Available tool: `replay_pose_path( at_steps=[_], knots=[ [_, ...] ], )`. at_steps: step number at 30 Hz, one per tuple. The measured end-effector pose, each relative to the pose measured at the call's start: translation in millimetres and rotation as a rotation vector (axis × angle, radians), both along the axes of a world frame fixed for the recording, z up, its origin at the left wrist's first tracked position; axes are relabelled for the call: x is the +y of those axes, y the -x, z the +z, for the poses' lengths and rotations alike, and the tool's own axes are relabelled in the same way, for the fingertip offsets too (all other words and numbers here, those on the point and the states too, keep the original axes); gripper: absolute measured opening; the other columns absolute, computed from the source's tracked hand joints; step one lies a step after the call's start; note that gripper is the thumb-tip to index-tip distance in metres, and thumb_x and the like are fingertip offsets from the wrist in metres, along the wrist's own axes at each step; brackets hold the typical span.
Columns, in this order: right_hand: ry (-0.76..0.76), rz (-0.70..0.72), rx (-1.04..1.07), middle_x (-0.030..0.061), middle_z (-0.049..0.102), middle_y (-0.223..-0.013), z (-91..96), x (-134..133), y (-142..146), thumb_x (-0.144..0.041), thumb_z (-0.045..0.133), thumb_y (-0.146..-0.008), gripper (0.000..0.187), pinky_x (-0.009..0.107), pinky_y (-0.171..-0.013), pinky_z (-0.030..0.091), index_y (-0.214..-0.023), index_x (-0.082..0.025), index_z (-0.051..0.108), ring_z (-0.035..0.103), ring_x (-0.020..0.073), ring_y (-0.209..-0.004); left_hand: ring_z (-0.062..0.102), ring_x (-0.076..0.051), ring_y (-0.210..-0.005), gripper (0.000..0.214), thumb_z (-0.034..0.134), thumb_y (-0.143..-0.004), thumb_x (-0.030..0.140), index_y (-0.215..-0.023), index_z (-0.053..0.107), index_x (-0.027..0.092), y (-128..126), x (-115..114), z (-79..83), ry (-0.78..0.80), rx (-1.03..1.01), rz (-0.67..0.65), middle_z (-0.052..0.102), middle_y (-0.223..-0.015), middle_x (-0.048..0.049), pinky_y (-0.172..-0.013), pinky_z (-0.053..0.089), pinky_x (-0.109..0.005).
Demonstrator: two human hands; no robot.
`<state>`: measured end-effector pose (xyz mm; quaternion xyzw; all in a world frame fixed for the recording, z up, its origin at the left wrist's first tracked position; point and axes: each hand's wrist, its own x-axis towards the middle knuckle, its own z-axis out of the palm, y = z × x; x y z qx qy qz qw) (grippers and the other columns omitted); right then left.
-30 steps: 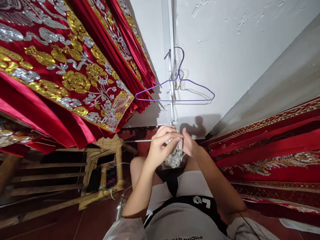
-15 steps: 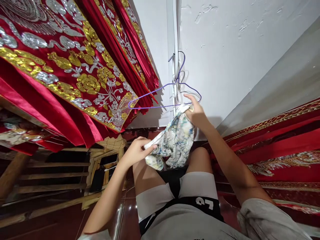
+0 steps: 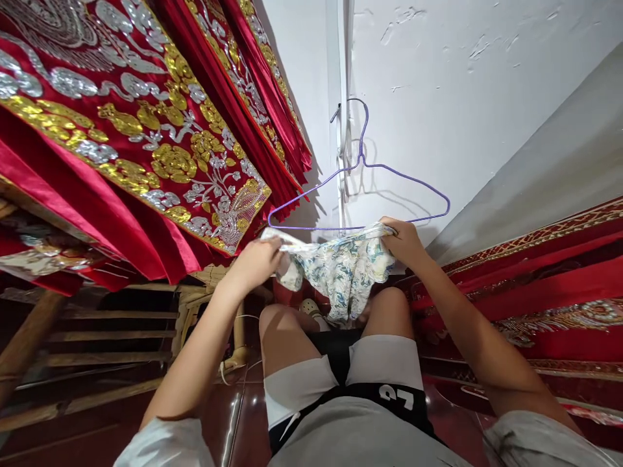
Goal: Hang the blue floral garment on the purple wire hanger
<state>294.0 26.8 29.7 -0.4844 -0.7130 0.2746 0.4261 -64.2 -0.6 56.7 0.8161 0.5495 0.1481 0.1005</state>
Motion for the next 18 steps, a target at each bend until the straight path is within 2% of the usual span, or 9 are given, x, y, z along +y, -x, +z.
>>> replay_pose_path(
  at_steps=[3, 5, 8, 12, 15, 18],
  knots=[
    [-0.025, -0.036, 0.009, -0.0031, 0.044, -0.059, 15.9, -11.7, -5.2, -0.022, 0.046, -0.070, 0.009, 0.029, -0.059, 0.028, -0.062, -0.022, 0.046, 0.039, 0.0141, -0.059, 0.060, -0.033, -0.128, 0.025, 0.049, -0.089, 0.033, -0.091, 0.071, 0.021, -9.5, 16.9, 14.3, -0.180, -0.225, -0.083, 0.072, -0.126, -0.0143, -0.118, 0.038, -0.050],
    [-0.031, -0.055, -0.006, -0.0034, 0.043, -0.059, 21.3, -14.8, -5.2, -0.022, 0.047, -0.071, 0.007, 0.029, -0.059, 0.029, -0.064, -0.022, 0.048, 0.039, 0.0142, -0.059, 0.055, -0.033, -0.137, 0.024, 0.053, -0.089, 0.036, -0.084, 0.072, 0.021, -12.4, 21.3, 17.0, -0.221, -0.396, -0.088, 0.069, -0.134, -0.0119, -0.123, 0.033, -0.050],
    [-0.017, -0.114, -0.058, -0.0034, 0.042, -0.056, 18.9, -13.9, -3.4, -0.022, 0.048, -0.071, 0.006, 0.030, -0.058, 0.028, -0.065, -0.022, 0.050, 0.037, 0.0145, -0.058, 0.057, -0.034, -0.135, 0.023, 0.060, -0.086, 0.039, -0.076, 0.069, 0.021, -5.3, 20.1, 9.0, -0.247, -0.509, -0.009, 0.071, -0.132, -0.0114, -0.122, 0.035, -0.050],
    [0.034, -0.129, -0.077, -0.0042, 0.036, -0.053, 7.2, -10.2, 0.1, -0.021, 0.048, -0.068, 0.003, 0.030, -0.057, 0.025, -0.065, -0.022, 0.048, 0.033, 0.0137, -0.055, 0.056, -0.036, -0.137, 0.026, 0.062, -0.086, 0.043, -0.072, 0.063, 0.021, 9.8, 15.3, 2.0, -0.322, -0.467, 0.088, 0.068, -0.138, -0.0139, -0.121, 0.036, -0.053],
    [0.055, -0.052, -0.045, -0.0050, 0.032, -0.052, 3.4, -11.5, 4.7, -0.021, 0.047, -0.069, 0.006, 0.029, -0.055, 0.024, -0.063, -0.022, 0.046, 0.030, 0.0123, -0.054, 0.055, -0.033, -0.138, 0.025, 0.059, -0.091, 0.043, -0.080, 0.063, 0.021, 6.8, 17.7, 13.8, -0.333, -0.450, 0.077, 0.066, -0.140, -0.0125, -0.120, 0.039, -0.052],
    [0.053, 0.045, -0.061, -0.0038, 0.043, -0.056, 6.0, -17.9, 8.6, -0.023, 0.050, -0.074, 0.009, 0.027, -0.055, 0.026, -0.068, -0.020, 0.057, 0.034, 0.0118, -0.055, 0.067, -0.028, -0.121, 0.025, 0.055, -0.094, 0.039, -0.109, 0.065, 0.021, -6.7, 27.2, 31.2, -0.276, -0.476, 0.004, 0.071, -0.130, -0.0114, -0.106, 0.052, -0.044]
  ],
)
